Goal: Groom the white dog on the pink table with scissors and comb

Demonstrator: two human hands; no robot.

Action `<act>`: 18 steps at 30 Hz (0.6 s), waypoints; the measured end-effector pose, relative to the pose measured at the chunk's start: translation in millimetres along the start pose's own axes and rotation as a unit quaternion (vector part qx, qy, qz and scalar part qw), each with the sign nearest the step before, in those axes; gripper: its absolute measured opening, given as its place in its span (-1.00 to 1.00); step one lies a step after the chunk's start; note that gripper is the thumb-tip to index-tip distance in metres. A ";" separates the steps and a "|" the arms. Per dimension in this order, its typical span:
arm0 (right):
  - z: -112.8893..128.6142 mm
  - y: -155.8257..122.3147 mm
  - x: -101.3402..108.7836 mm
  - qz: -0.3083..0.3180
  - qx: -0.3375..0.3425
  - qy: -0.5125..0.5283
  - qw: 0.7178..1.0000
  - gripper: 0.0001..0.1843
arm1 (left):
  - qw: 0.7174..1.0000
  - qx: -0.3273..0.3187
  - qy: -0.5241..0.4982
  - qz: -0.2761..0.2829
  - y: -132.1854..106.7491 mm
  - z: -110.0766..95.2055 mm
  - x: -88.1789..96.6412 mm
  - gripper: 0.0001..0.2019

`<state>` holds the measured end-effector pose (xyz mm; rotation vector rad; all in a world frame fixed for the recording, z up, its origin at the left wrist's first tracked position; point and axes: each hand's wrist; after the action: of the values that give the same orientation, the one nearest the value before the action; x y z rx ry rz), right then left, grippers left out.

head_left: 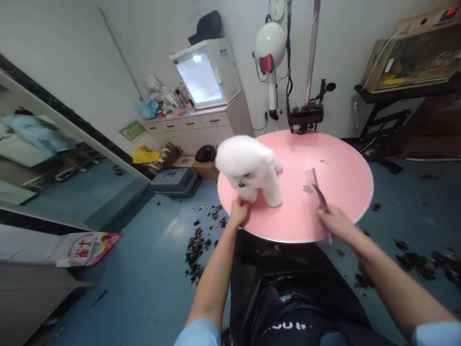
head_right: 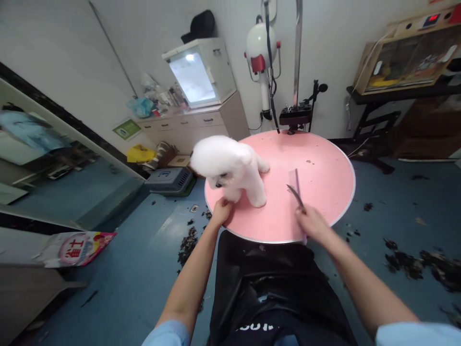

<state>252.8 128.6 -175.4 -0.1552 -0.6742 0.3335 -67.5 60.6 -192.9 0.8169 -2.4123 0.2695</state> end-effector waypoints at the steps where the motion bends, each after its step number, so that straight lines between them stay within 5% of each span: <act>1: -2.2 -23.4 -20.9 0.048 -0.012 0.119 0.992 -0.77 | 0.999 0.015 -0.050 0.003 -6.2 -0.6 0.3 -0.74; 5: 7.7 -89.7 -110.4 0.268 -0.101 0.448 0.847 -0.55 | 0.949 0.100 -0.298 0.033 -33.5 -9.0 11.9 -0.57; 7: 24.5 -93.1 -145.3 0.315 -0.151 0.497 0.794 -0.49 | 0.928 0.132 -0.342 0.067 -43.6 -15.2 25.9 -0.57; 9: 42.4 -82.2 -169.5 0.352 -0.177 0.526 0.754 -0.49 | 0.944 0.118 -0.291 0.100 -48.3 -20.7 43.1 -0.65; 15: 51.5 -59.4 -191.1 0.498 -0.081 0.554 0.662 -0.37 | 0.992 0.021 -0.059 0.110 -34.6 -11.7 77.5 -0.74; 18: 35.6 -64.0 -182.4 0.519 -0.040 0.574 0.632 -0.33 | 0.994 -0.012 -0.086 0.067 -21.8 9.4 73.7 -0.60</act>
<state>113.1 5.8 -238.8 -0.7821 0.7982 1.1813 -106.3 3.5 -157.8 0.6915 -2.6311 0.2291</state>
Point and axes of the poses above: each hand's wrist, its own y-axis towards the middle knuckle, its own x-axis out of the back of the hand, z = x × y, and after that the axes turned 5 degrees about -z, right-handed
